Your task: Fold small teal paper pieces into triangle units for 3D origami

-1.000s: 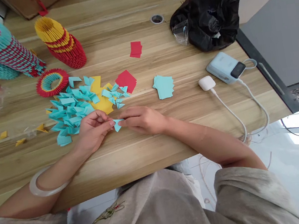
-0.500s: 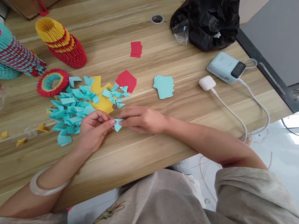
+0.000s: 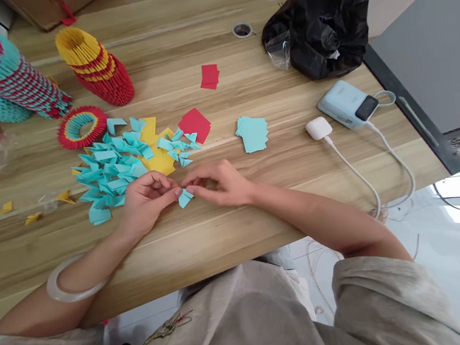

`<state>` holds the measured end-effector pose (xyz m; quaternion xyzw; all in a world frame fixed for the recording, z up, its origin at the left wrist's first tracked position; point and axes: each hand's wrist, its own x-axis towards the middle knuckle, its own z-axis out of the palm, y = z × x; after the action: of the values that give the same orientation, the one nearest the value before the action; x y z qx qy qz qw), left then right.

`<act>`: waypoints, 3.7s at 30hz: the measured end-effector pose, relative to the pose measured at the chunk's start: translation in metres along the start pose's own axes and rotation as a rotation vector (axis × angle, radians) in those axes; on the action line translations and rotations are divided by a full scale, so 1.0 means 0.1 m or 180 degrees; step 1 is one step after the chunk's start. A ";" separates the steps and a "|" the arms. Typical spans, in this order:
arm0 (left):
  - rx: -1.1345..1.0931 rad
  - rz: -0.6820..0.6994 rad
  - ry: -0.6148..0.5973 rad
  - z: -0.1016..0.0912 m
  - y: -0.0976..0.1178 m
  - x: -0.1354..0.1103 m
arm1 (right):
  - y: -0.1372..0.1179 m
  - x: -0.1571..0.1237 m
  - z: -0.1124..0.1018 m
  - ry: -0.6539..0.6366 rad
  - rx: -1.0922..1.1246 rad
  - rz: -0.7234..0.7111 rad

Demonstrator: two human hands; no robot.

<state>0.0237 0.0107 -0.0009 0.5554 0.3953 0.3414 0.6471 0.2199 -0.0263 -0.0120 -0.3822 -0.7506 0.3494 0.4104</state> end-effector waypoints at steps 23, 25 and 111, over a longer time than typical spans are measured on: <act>0.0373 0.0154 -0.0010 0.02 0.04 -0.03 | 0.09 0.06 0.02 -0.0273 0.1333 0.1147; 0.0354 0.0155 0.0006 0.03 0.04 -0.03 | 0.09 0.06 0.02 -0.0274 0.1335 0.1144; 0.0471 0.0455 -0.0180 0.01 -0.01 -0.07 | 0.03 0.04 0.02 -0.0221 0.0502 0.0695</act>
<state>0.0214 0.0040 -0.0006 0.6378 0.3603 0.3407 0.5893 0.2175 -0.0216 -0.0143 -0.4159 -0.6885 0.4629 0.3725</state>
